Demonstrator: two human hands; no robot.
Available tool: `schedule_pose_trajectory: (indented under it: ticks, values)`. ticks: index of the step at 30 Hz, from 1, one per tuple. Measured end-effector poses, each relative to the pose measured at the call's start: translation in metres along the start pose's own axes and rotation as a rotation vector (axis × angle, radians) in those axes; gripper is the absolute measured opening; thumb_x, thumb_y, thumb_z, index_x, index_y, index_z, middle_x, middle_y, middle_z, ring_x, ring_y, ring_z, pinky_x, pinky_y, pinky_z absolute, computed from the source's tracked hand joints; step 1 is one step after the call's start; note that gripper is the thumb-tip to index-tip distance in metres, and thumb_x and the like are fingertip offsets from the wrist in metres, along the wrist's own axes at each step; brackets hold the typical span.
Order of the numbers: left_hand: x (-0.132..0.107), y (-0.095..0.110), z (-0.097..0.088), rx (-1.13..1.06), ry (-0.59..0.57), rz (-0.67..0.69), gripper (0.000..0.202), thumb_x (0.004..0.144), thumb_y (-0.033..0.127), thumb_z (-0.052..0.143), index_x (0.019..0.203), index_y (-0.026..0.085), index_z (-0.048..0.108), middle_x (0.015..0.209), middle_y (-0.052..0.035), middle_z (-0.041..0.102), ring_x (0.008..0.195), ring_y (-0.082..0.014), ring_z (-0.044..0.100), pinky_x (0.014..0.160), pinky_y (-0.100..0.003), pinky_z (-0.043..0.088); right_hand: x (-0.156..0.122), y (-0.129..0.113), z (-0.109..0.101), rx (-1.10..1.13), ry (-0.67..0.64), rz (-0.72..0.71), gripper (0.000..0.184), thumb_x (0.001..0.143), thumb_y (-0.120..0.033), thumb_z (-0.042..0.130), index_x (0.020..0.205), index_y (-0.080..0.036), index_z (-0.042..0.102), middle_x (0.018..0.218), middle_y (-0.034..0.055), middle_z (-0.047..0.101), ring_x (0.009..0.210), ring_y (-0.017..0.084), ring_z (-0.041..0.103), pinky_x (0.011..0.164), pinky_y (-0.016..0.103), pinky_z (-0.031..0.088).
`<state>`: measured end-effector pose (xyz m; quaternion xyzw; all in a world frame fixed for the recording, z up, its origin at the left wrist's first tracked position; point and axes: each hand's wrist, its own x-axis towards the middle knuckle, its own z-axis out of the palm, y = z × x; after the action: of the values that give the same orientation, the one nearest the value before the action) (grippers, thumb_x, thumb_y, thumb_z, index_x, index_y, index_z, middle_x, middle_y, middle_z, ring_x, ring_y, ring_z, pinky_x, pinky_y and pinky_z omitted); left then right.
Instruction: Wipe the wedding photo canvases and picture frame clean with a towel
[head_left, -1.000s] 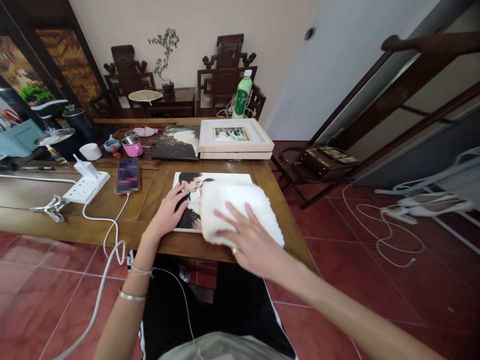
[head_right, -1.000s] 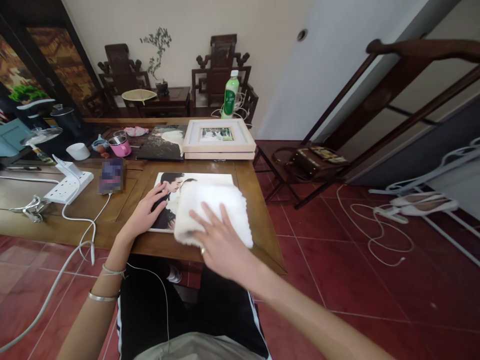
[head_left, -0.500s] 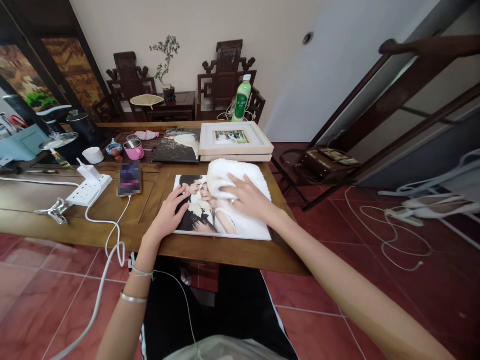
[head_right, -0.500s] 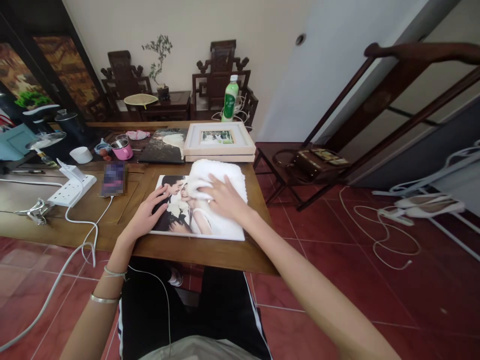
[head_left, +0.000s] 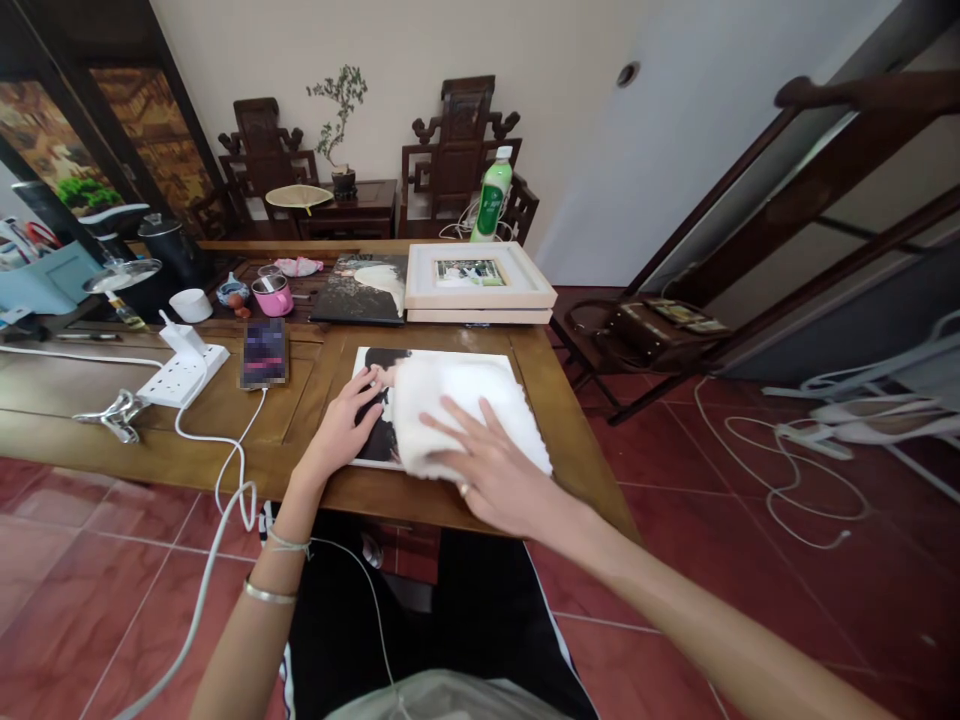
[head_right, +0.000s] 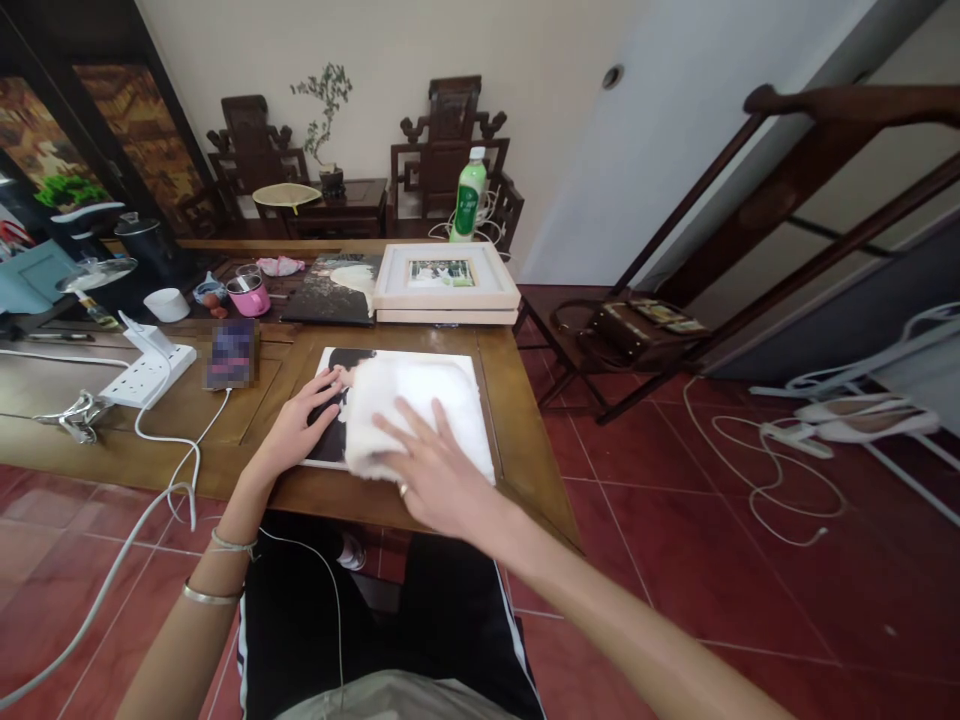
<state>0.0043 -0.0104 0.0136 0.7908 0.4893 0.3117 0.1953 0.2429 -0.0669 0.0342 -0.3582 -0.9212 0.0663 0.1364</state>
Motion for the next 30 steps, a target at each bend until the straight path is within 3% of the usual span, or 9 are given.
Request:
schedule_pose_trajectory:
  ticks: [3,5,9,14,18,21,24,30]
  values:
    - [0.0,0.001,-0.001,0.0,-0.009,-0.001,0.043,0.093,0.028,0.042,0.134,0.02,0.054,0.149,-0.0065,0.043,0.141,-0.0224,0.034,0.117,-0.045,0.026,-0.015,-0.02,-0.001,0.039,-0.019,-0.079,0.061,0.06,0.002,0.046,0.11,-0.022,0.069,0.151,0.0065,0.039,0.144,0.033,0.014,0.111,0.068,0.012]
    - [0.0,0.0,-0.001,0.004,-0.014,0.005,0.044,0.093,0.028,0.042,0.134,0.021,0.054,0.149,-0.0065,0.042,0.141,-0.0222,0.034,0.117,-0.044,0.026,-0.015,-0.018,-0.002,0.05,-0.027,-0.089,0.06,0.059,0.002,0.046,0.108,-0.023,0.07,0.15,0.0058,0.04,0.144,0.032,0.017,0.112,0.066,0.013]
    - [0.0,-0.001,-0.001,0.01,-0.009,0.005,0.044,0.093,0.029,0.043,0.133,0.016,0.055,0.148,-0.0091,0.043,0.141,-0.0225,0.033,0.117,-0.042,0.026,0.003,0.017,-0.004,0.036,-0.011,-0.013,0.062,0.063,0.001,0.044,0.116,-0.024,0.066,0.148,0.0062,0.043,0.143,0.031,0.023,0.111,0.066,0.016]
    - [0.0,0.0,-0.001,0.008,-0.018,0.006,0.042,0.094,0.03,0.042,0.132,0.018,0.056,0.148,-0.0083,0.043,0.142,-0.0224,0.032,0.117,-0.043,0.026,0.044,0.076,-0.004,-0.049,0.05,0.164,0.059,0.07,-0.001,0.041,0.124,-0.015,0.061,0.14,0.0163,0.051,0.14,0.033,0.029,0.107,0.067,0.022]
    - [-0.001,0.0,-0.002,0.002,-0.006,0.008,0.042,0.094,0.031,0.043,0.131,0.02,0.056,0.148,-0.0074,0.044,0.141,-0.022,0.033,0.117,-0.043,0.026,0.061,0.089,-0.004,-0.104,0.065,0.239,0.055,0.075,-0.004,0.039,0.126,-0.013,0.059,0.136,0.018,0.055,0.138,0.034,0.033,0.104,0.067,0.026]
    - [0.0,-0.002,-0.001,0.01,-0.01,0.004,0.042,0.094,0.031,0.043,0.132,0.02,0.056,0.148,-0.0073,0.044,0.141,-0.0223,0.033,0.117,-0.044,0.027,0.054,0.072,-0.004,-0.099,0.035,0.199,0.054,0.076,-0.004,0.04,0.125,-0.015,0.06,0.144,0.0144,0.047,0.14,0.037,0.027,0.103,0.071,0.023]
    - [0.0,-0.002,-0.001,0.026,-0.015,0.009,0.043,0.093,0.029,0.043,0.132,0.017,0.056,0.148,-0.009,0.043,0.141,-0.0224,0.033,0.117,-0.043,0.026,0.03,0.037,-0.004,-0.062,-0.009,0.118,0.054,0.075,-0.004,0.043,0.124,-0.017,0.062,0.149,0.0121,0.041,0.141,0.04,0.022,0.105,0.073,0.018]
    - [0.0,0.0,-0.001,0.005,0.006,0.015,0.041,0.092,0.027,0.043,0.13,0.018,0.058,0.147,-0.0069,0.045,0.14,-0.0231,0.035,0.117,-0.043,0.028,-0.023,-0.027,-0.008,0.081,-0.08,-0.058,0.061,0.06,0.002,0.044,0.109,-0.022,0.069,0.152,0.0051,0.037,0.144,0.034,0.013,0.111,0.068,0.011]
